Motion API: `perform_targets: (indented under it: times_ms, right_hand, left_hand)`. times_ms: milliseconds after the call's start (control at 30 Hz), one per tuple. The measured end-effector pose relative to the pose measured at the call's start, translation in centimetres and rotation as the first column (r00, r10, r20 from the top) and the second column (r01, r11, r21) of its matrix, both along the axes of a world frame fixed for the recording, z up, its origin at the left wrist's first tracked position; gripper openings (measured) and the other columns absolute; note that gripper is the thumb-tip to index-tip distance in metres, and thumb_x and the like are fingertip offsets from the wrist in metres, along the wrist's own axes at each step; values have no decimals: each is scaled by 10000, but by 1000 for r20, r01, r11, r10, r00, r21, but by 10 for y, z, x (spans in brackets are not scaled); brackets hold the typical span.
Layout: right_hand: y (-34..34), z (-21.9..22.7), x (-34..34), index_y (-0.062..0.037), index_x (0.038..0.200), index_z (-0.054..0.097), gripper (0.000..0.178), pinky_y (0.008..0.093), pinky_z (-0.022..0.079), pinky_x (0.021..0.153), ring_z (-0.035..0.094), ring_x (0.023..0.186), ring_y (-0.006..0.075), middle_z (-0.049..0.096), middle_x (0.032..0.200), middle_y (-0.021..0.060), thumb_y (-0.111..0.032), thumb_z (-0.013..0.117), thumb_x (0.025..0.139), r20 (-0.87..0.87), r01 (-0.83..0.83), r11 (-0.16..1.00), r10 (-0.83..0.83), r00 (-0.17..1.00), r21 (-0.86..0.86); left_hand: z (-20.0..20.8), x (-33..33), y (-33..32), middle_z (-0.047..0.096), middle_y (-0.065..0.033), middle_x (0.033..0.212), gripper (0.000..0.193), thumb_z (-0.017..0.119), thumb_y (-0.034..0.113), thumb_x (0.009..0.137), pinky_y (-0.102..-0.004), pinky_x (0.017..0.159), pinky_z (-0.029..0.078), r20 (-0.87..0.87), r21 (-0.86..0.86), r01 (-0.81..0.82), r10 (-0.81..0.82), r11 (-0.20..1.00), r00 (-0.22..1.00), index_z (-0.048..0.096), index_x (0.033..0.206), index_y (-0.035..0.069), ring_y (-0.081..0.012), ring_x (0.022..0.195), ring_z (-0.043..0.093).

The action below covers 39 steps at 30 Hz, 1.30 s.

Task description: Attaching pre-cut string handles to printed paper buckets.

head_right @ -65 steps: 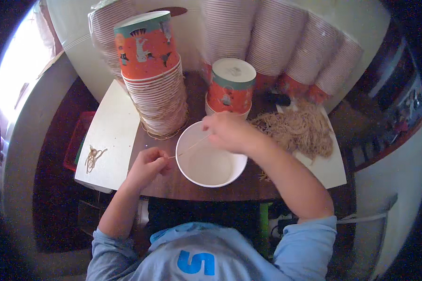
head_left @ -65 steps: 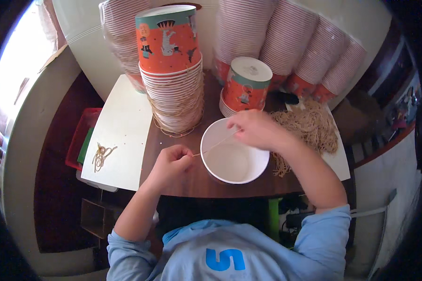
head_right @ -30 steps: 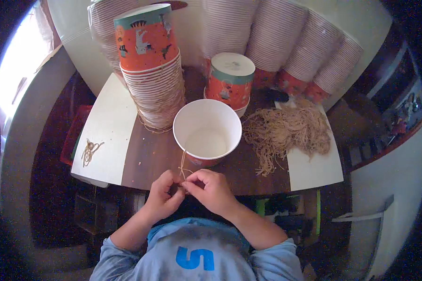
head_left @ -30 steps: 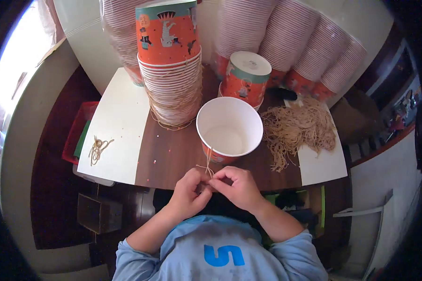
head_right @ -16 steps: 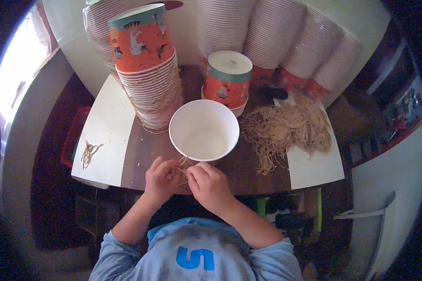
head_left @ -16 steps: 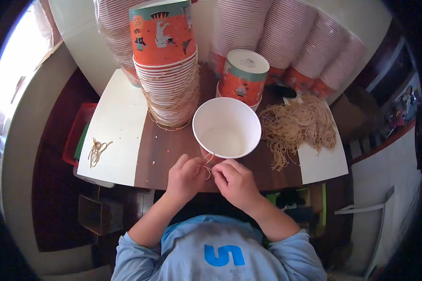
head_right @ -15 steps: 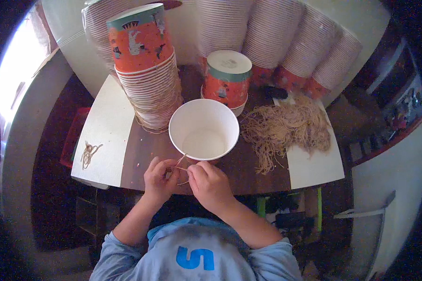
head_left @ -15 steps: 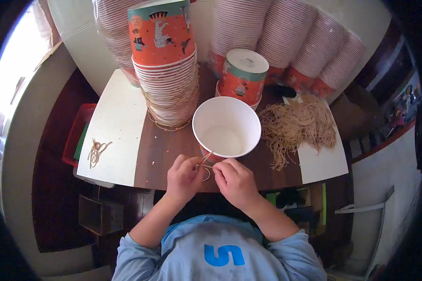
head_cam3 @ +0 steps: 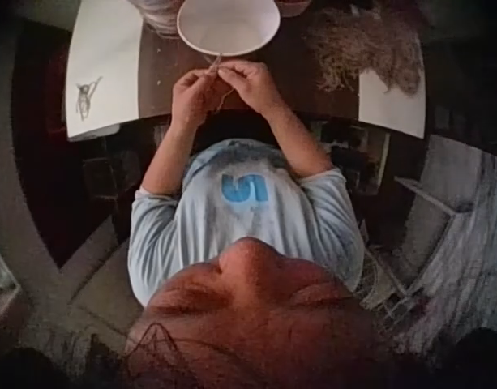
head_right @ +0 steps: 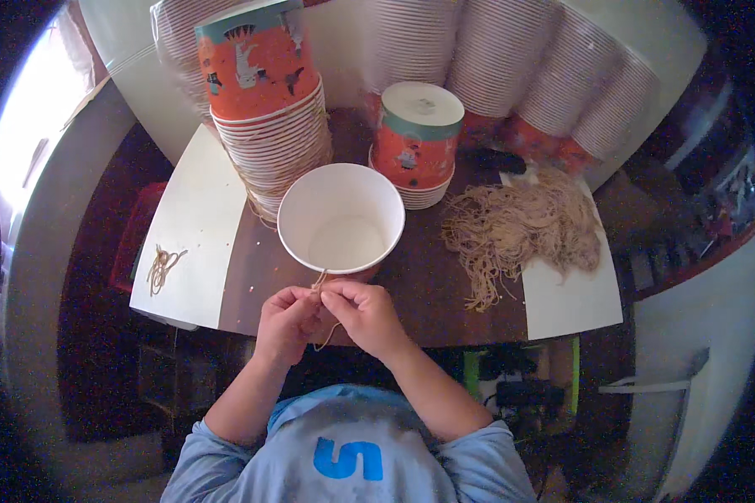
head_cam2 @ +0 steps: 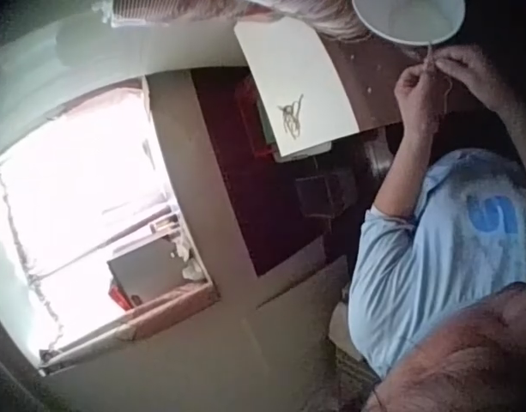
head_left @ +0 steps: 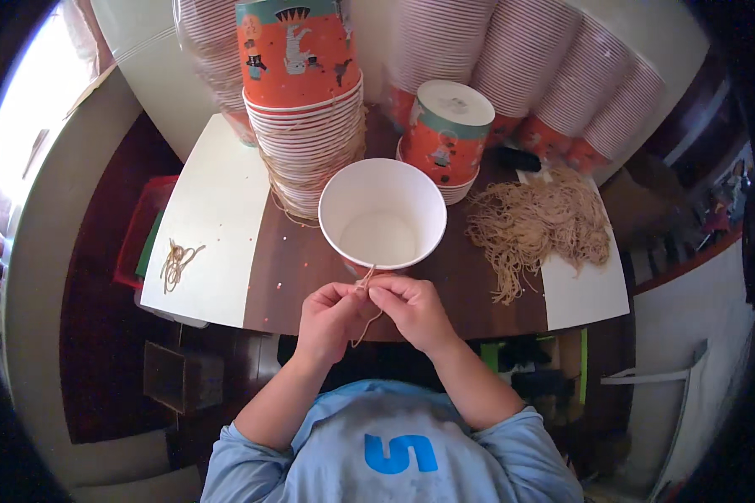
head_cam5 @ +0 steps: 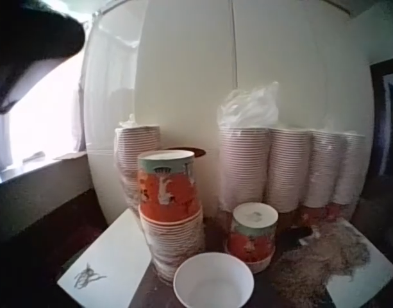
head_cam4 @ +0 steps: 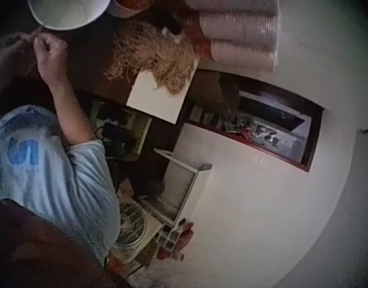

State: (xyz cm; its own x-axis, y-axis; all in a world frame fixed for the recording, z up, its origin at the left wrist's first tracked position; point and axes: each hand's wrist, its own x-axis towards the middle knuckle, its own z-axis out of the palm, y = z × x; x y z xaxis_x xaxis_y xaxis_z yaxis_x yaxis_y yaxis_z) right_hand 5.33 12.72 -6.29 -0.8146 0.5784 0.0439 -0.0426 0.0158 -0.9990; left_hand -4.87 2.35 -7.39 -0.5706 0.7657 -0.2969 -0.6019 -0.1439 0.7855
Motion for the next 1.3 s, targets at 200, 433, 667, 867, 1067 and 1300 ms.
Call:
perform_targets:
  times_ms: [200, 433, 667, 867, 1067, 1300]
  right_hand:
    - [-7, -7, -3, 24, 1028, 655, 202, 299, 456, 894, 600, 983, 156, 655, 1047, 92, -93, 565, 892, -106, -19, 894, -32, 994, -448]
    - [-8, -14, -3, 4, 1022, 647, 205, 275, 458, 853, 608, 913, 141, 660, 992, 75, -140, 585, 891, -154, -18, 697, -133, 979, -717]
    - [-4, -27, 1, -37, 1027, 643, 182, 296, 456, 858, 604, 919, 142, 657, 980, 58, -144, 588, 891, -199, -99, 608, -99, 975, -788]
    - [-8, -20, -2, -38, 986, 626, 164, 325, 474, 810, 609, 866, 154, 652, 941, 63, -161, 545, 914, -155, -56, 603, -114, 981, -795]
    - [-8, -20, -1, -82, 975, 627, 124, 331, 526, 753, 635, 803, 159, 652, 927, 40, -158, 600, 881, -153, -82, 550, -84, 985, -831]
    - [4, -21, 1, -50, 972, 620, 125, 283, 483, 764, 605, 806, 142, 651, 915, 54, -118, 571, 879, -107, 32, 631, -181, 978, -775]
  left_hand:
    - [-9, 0, -4, 646, -84, 806, 99, 638, 87, 856, -204, 544, 468, -13, -12, 55, -55, 998, 998, 602, 865, -4, -104, 651, 593]
    - [-7, 6, -3, 654, -86, 844, 93, 620, 64, 868, -216, 644, 512, 37, 136, -18, 13, 991, 999, 601, 910, -17, -120, 731, 623]
    - [-6, 12, 1, 640, -84, 904, 92, 608, 38, 870, -213, 671, 503, -473, 101, -91, 129, 991, 872, 584, 924, -32, -102, 787, 612]
    - [-15, 9, -1, 586, -80, 936, 170, 656, -25, 785, -195, 578, 447, -823, 184, -190, 256, 964, 506, 591, 942, -7, -94, 693, 563]
    - [-5, 6, -3, 627, -88, 882, 191, 670, -27, 761, -222, 572, 464, -922, 143, -135, 182, 981, 343, 633, 946, 3, -129, 709, 602]
    - [-2, 0, -8, 671, -61, 831, 107, 652, 17, 814, -216, 643, 472, -848, 21, -181, 114, 983, 518, 664, 917, -9, -97, 745, 603]
